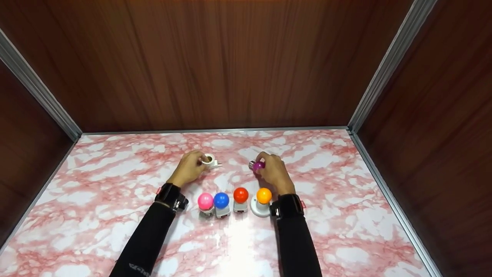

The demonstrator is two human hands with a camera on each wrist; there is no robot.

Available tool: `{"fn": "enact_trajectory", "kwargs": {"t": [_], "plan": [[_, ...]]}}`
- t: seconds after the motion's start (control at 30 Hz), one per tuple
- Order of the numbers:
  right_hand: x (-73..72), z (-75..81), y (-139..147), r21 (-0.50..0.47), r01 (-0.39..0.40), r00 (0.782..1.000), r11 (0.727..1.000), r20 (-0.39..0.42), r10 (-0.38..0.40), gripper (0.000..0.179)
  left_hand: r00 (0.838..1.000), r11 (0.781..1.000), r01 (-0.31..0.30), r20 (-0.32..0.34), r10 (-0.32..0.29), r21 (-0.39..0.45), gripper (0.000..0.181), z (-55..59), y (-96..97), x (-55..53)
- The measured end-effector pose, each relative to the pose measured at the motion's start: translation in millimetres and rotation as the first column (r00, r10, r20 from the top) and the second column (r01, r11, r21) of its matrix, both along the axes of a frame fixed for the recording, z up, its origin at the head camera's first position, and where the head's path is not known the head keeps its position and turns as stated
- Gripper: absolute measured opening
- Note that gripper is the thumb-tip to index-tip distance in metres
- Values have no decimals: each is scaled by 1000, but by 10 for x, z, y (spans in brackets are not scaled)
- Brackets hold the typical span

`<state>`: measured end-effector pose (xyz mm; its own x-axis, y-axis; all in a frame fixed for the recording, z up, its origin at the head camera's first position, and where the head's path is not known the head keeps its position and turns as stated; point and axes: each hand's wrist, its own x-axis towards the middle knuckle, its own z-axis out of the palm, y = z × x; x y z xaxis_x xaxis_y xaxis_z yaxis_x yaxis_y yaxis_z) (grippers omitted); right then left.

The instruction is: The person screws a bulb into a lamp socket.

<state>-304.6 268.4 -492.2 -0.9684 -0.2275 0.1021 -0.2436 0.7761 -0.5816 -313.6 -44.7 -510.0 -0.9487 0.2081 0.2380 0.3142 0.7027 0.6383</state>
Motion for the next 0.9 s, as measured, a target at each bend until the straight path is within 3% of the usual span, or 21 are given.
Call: {"fn": "enact_trajectory", "kwargs": {"t": [0.23,0.33,0.47,0.67,0.9], "plan": [[68,37,99,-67,52,998,996,28,-50,29,999,997,-48,6,48,61,9,-29,-38,71],[131,87,163,-115,81,997,990,4,-81,31,998,991,-64,10,63,115,8,-25,-73,139],[210,164,210,-158,110,991,981,-62,-121,32,995,983,-81,-46,90,166,8,-14,-148,217],[312,210,236,-217,125,982,968,-114,-153,32,990,977,-92,-88,111,193,10,26,-246,296],[412,246,231,-285,130,978,950,-119,-169,34,989,967,-60,-115,91,248,36,152,-298,371]]}}
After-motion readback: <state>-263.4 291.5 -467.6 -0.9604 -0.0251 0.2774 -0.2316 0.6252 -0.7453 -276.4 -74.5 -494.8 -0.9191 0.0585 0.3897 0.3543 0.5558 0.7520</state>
